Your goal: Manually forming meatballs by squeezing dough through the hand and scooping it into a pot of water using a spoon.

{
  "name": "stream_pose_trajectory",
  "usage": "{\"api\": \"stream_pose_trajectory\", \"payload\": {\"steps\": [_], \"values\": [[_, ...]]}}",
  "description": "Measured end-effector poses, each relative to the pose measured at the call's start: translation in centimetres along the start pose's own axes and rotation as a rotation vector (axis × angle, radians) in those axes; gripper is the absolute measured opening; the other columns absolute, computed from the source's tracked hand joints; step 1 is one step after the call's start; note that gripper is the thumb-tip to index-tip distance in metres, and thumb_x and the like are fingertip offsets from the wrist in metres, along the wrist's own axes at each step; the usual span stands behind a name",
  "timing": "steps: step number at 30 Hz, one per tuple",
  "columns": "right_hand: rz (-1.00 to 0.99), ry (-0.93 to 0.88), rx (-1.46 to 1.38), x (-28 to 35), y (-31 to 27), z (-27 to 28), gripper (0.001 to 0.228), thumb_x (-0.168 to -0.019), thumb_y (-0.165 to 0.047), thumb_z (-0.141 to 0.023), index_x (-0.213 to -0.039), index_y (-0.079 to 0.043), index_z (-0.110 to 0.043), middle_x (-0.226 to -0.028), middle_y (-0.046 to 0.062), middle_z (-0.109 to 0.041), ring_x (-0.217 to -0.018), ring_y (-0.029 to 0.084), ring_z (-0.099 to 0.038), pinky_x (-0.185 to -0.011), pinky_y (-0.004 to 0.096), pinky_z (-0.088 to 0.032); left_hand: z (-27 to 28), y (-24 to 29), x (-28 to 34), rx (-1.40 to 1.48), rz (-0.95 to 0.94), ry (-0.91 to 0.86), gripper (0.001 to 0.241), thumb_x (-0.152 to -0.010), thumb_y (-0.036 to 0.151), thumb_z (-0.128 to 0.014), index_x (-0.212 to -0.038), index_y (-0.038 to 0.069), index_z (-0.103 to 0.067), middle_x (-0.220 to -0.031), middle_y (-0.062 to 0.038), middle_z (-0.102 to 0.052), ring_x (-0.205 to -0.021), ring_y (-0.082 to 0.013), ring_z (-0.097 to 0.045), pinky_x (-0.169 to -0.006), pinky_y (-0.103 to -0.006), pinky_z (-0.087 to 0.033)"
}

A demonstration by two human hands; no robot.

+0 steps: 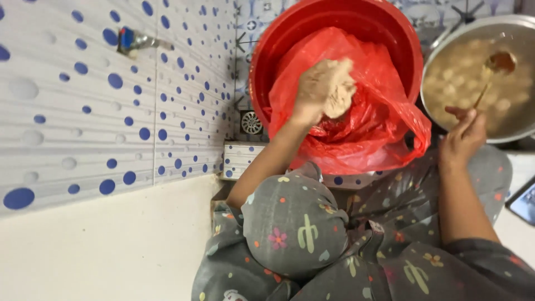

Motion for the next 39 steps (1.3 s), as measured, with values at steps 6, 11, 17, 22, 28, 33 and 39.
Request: {"api": "stream_pose_trajectory", "payload": {"steps": [6, 11, 17, 22, 28, 33, 39], "values": [[0.015, -0.005, 0.004, -0.4, -0.7, 0.0, 0.036, -0.128, -0.016, -0.037, -0.106, 0.001, -0.058, -0.108, 0.015, -0.08, -0.092, 0.028, -0.065, -0.088, 0.041, -0.047, 0.7, -0.5, 0.0, -0.516, -0.106, -0.087, 0.01, -0.079, 0.016, -0.084, -0.086, 0.01, -0.08, -0.088, -0.003, -0.08, -0.081, -0.0122, -0.076, -0.08, -0.0244, -0.062], [-0.01, 0.013, 0.015, -0.4, -0.4, -0.3, 0.036, -0.127, -0.021, -0.037, -0.107, 0.0, -0.058, -0.105, 0.014, -0.082, -0.096, 0.026, -0.069, -0.089, 0.038, -0.05, 1.9, -2.7, -0.6, -0.231, -0.036, -0.044, 0.032, -0.065, 0.004, -0.093, -0.086, 0.007, -0.069, -0.081, -0.008, -0.077, -0.074, -0.0133, -0.072, -0.064, -0.0278, -0.066], [0.007, 0.004, -0.026, -0.4, -0.8, -0.1, 0.038, -0.127, -0.023, -0.037, -0.106, 0.001, -0.056, -0.106, 0.018, -0.081, -0.096, 0.028, -0.072, -0.089, 0.039, -0.05, 3.7, -7.7, -2.3, 0.019, -0.038, -0.1, 0.017, -0.076, -0.014, -0.081, -0.092, -0.011, -0.075, -0.099, -0.03, -0.075, -0.096, -0.0344, -0.076, -0.091, -0.0404, -0.065], [-0.003, 0.019, -0.045, -0.5, -0.6, -0.3, 0.039, -0.127, -0.027, -0.038, -0.103, -0.001, -0.055, -0.102, 0.017, -0.082, -0.094, 0.026, -0.073, -0.087, 0.038, -0.051, 4.0, -7.2, -2.7, 0.273, 0.05, -0.168, 0.013, -0.096, -0.007, -0.059, -0.106, -0.014, -0.065, -0.115, -0.036, -0.067, -0.097, -0.0396, -0.07, -0.078, -0.0424, -0.058], [0.0, 0.015, -0.031, -0.7, -0.7, -0.2, 0.042, -0.126, -0.028, -0.037, -0.1, 0.0, -0.055, -0.101, 0.017, -0.082, -0.091, 0.025, -0.071, -0.085, 0.039, -0.049, 3.5, -5.9, -2.0, 0.168, -0.115, -0.197, 0.023, -0.093, -0.006, -0.073, -0.115, -0.006, -0.07, -0.116, -0.023, -0.073, -0.106, -0.0325, -0.074, -0.097, -0.04, -0.061], [-0.005, 0.002, -0.026, -0.6, -0.8, -0.2, 0.04, -0.126, -0.029, -0.037, -0.101, -0.002, -0.052, -0.101, 0.016, -0.082, -0.092, 0.026, -0.074, -0.087, 0.04, -0.049, 3.1, -4.8, -1.2, 0.151, -0.135, -0.229, 0.037, -0.082, -0.017, -0.081, -0.116, -0.009, -0.069, -0.116, -0.027, -0.073, -0.108, -0.0416, -0.074, -0.103, -0.0493, -0.061], [0.053, 0.019, -0.005, -0.6, -0.2, -0.4, 0.037, -0.126, -0.023, -0.038, -0.099, -0.001, -0.049, -0.1, 0.017, -0.083, -0.086, 0.023, -0.067, -0.082, 0.037, -0.046, 3.5, -4.9, -1.8, -0.249, -0.174, -0.091, 0.033, -0.071, 0.004, -0.091, -0.098, 0.009, -0.072, -0.09, -0.005, -0.078, -0.085, -0.0161, -0.075, -0.082, -0.0295, -0.064]]}}
Point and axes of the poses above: each hand's wrist, its own x-axis away from the middle knuckle, its own z-axis out of the back of the hand, y = z × x, the point moved 3 cm from there along -x, towards the middle knuckle
